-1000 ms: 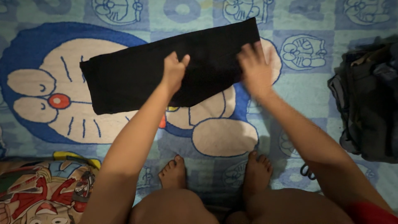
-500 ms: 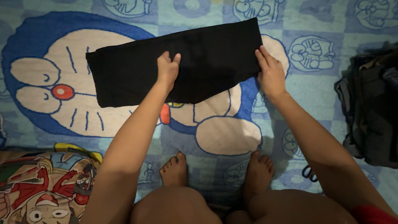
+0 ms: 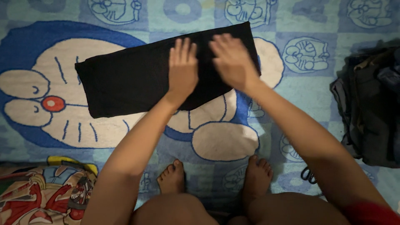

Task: The person trims a loose thread from a pair of shorts using scissors and then folds two pairs of shorts by hand on a rug, placing them onto a pile of laundry.

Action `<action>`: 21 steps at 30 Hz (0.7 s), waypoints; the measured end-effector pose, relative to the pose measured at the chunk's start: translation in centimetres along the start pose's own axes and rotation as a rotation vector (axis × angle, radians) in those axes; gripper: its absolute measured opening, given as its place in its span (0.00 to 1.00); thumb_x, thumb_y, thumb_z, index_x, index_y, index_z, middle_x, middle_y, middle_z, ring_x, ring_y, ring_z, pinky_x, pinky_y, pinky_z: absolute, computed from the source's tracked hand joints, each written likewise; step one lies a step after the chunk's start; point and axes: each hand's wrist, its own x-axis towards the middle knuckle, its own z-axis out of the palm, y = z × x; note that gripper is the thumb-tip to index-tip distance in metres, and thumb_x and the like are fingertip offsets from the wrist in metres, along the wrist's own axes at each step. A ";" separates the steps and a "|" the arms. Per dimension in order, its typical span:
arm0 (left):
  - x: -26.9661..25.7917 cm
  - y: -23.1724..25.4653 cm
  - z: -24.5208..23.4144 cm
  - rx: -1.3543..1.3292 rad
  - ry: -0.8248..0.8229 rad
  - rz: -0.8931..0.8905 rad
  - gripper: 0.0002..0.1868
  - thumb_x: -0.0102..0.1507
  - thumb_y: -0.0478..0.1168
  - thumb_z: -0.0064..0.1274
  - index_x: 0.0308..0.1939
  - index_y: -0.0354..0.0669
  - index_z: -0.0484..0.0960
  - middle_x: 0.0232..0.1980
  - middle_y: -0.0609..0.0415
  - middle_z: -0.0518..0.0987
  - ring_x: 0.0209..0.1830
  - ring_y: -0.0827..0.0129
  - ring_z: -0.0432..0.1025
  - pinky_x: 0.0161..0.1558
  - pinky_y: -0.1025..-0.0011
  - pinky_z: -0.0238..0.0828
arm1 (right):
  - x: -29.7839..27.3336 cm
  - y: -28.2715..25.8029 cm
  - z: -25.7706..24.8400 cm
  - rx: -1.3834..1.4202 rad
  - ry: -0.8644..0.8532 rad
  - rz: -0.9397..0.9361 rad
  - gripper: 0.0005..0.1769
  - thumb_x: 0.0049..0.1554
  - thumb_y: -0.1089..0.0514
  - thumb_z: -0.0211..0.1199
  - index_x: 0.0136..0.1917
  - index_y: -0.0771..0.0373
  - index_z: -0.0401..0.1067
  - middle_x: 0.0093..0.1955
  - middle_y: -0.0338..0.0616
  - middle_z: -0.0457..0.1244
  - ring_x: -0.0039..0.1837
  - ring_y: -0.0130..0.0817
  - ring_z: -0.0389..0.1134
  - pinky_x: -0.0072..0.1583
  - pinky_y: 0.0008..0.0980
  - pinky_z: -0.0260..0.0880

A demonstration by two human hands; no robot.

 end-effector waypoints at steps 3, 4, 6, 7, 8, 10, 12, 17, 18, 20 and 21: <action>-0.1 0.1 1.4 0.048 -0.064 0.152 0.28 0.74 0.46 0.44 0.75 0.35 0.67 0.81 0.41 0.60 0.83 0.48 0.47 0.79 0.47 0.38 | 2.0 -1.0 2.7 0.085 0.069 -0.109 0.26 0.74 0.53 0.51 0.82 0.61 0.60 0.84 0.48 0.51 0.85 0.47 0.47 0.83 0.52 0.46; -0.2 -0.1 1.6 0.079 -0.103 0.184 0.29 0.74 0.50 0.43 0.75 0.37 0.66 0.81 0.42 0.59 0.84 0.48 0.46 0.79 0.45 0.37 | 2.1 -0.1 3.0 0.083 0.071 -0.107 0.26 0.74 0.53 0.51 0.82 0.61 0.60 0.84 0.48 0.51 0.85 0.47 0.47 0.83 0.52 0.46; -0.6 -0.3 1.6 0.050 -0.122 0.167 0.31 0.74 0.52 0.41 0.77 0.39 0.64 0.81 0.41 0.57 0.83 0.47 0.46 0.79 0.44 0.37 | 2.1 2.3 3.8 -0.075 -0.140 0.056 0.30 0.68 0.51 0.48 0.81 0.60 0.56 0.82 0.51 0.50 0.82 0.49 0.46 0.77 0.55 0.43; -0.6 -0.5 1.5 0.022 -0.139 0.148 0.33 0.74 0.54 0.40 0.80 0.42 0.62 0.82 0.41 0.55 0.83 0.47 0.46 0.78 0.44 0.37 | 1.9 3.5 4.1 -0.073 -0.137 0.059 0.30 0.68 0.51 0.48 0.81 0.60 0.56 0.82 0.51 0.50 0.82 0.49 0.46 0.77 0.55 0.43; -0.5 -0.5 1.4 0.025 -0.141 0.151 0.33 0.74 0.54 0.40 0.80 0.42 0.62 0.82 0.41 0.55 0.83 0.47 0.46 0.78 0.44 0.37 | 1.4 4.6 4.2 -0.053 -0.100 0.155 0.30 0.70 0.51 0.45 0.82 0.60 0.54 0.84 0.50 0.50 0.84 0.47 0.46 0.79 0.53 0.41; -0.4 -0.2 1.2 0.110 -0.194 0.122 0.34 0.74 0.57 0.39 0.81 0.47 0.60 0.83 0.42 0.53 0.83 0.45 0.44 0.77 0.41 0.35 | 0.7 5.8 4.5 -0.033 -0.065 0.252 0.30 0.72 0.50 0.43 0.84 0.61 0.52 0.85 0.48 0.49 0.85 0.44 0.45 0.81 0.51 0.39; -0.2 -0.2 1.0 0.137 -0.184 0.123 0.35 0.73 0.59 0.39 0.80 0.47 0.60 0.82 0.41 0.52 0.82 0.45 0.44 0.76 0.39 0.35 | 0.5 6.6 4.7 -0.034 -0.042 0.291 0.32 0.72 0.48 0.44 0.84 0.65 0.50 0.85 0.50 0.46 0.86 0.43 0.43 0.83 0.51 0.36; -0.3 -0.4 0.7 0.164 -0.187 0.106 0.38 0.73 0.62 0.39 0.80 0.44 0.57 0.82 0.38 0.51 0.82 0.42 0.42 0.76 0.38 0.33 | 0.1 7.2 4.9 0.009 -0.066 0.355 0.38 0.71 0.43 0.44 0.84 0.68 0.45 0.86 0.55 0.42 0.87 0.47 0.38 0.82 0.49 0.35; -0.4 -0.6 0.5 0.130 -0.221 0.095 0.40 0.72 0.62 0.39 0.80 0.41 0.56 0.82 0.36 0.50 0.83 0.42 0.41 0.77 0.40 0.34 | -0.1 7.2 4.7 0.024 -0.084 0.368 0.40 0.71 0.41 0.44 0.84 0.68 0.43 0.86 0.56 0.41 0.87 0.48 0.37 0.82 0.49 0.35; -0.6 -1.3 -0.2 0.097 -0.246 0.090 0.42 0.71 0.63 0.39 0.80 0.38 0.55 0.82 0.34 0.49 0.83 0.42 0.40 0.77 0.43 0.34 | -1.2 7.5 4.0 0.044 -0.091 0.367 0.41 0.71 0.39 0.44 0.84 0.68 0.42 0.86 0.56 0.40 0.87 0.49 0.36 0.82 0.49 0.34; -0.8 -1.8 -0.7 0.070 -0.282 0.075 0.44 0.71 0.63 0.40 0.80 0.35 0.54 0.82 0.33 0.48 0.83 0.42 0.40 0.78 0.46 0.34 | -2.0 7.7 3.6 0.067 -0.105 0.365 0.42 0.70 0.37 0.43 0.84 0.68 0.41 0.86 0.56 0.40 0.86 0.49 0.36 0.82 0.48 0.34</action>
